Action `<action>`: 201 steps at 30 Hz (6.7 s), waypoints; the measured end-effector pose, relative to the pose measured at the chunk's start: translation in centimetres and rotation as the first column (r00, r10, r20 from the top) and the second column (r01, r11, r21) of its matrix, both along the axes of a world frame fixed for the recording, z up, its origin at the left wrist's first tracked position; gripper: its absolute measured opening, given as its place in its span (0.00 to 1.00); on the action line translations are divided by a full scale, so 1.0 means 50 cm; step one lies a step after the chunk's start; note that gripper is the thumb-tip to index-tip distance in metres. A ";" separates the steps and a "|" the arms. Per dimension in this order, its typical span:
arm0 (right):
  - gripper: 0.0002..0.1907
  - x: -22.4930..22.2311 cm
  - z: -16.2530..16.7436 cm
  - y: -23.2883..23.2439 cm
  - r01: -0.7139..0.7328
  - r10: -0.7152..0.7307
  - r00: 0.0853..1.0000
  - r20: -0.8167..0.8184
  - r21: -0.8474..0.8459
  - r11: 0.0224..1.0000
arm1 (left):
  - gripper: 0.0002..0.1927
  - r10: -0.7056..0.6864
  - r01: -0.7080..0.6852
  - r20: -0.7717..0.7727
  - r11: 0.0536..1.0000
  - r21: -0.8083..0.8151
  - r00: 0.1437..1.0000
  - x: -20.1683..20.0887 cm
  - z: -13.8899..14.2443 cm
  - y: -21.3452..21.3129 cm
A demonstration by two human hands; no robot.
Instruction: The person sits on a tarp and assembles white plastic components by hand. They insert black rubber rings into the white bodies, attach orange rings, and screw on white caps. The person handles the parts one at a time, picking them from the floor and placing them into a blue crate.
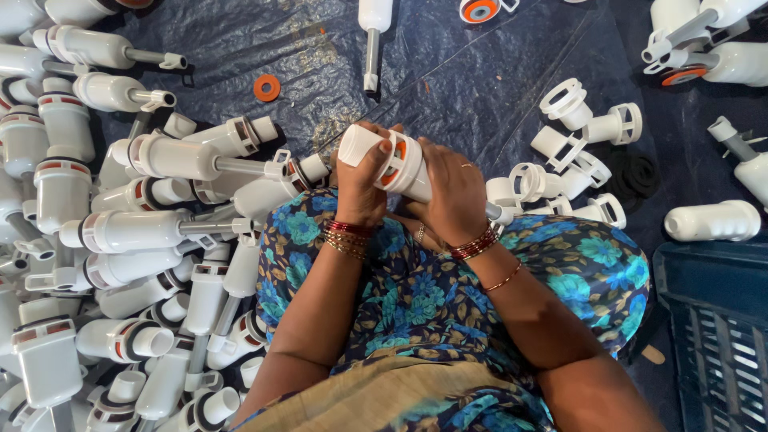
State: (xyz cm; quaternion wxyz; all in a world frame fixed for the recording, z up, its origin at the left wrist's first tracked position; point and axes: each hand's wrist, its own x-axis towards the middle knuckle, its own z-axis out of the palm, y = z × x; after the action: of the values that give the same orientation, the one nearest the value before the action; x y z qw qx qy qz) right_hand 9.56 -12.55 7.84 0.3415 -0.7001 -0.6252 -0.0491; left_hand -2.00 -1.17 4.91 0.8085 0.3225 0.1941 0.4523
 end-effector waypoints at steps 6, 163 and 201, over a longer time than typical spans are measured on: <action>0.50 -0.003 0.012 -0.007 0.021 -0.021 1.000 0.022 0.027 0.999 | 0.17 -0.067 0.064 0.037 0.995 0.082 0.997 -0.006 0.020 -0.004; 0.00 0.383 -0.058 -0.156 0.450 -0.164 0.472 -0.866 0.076 0.890 | 0.36 0.117 0.306 -0.440 0.562 0.768 0.890 0.081 0.003 -0.044; 0.29 0.119 -0.027 -0.054 -0.070 0.212 0.749 -0.628 0.243 0.967 | 0.25 -0.080 0.273 -0.338 0.773 0.573 0.938 0.132 -0.025 -0.084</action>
State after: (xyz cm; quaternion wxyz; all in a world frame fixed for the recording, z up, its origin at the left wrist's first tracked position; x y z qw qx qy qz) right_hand 15.50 -15.25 6.50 0.6093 -0.5852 -0.5109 0.1588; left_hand 4.58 -5.35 3.67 0.6614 0.6471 0.1241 0.3585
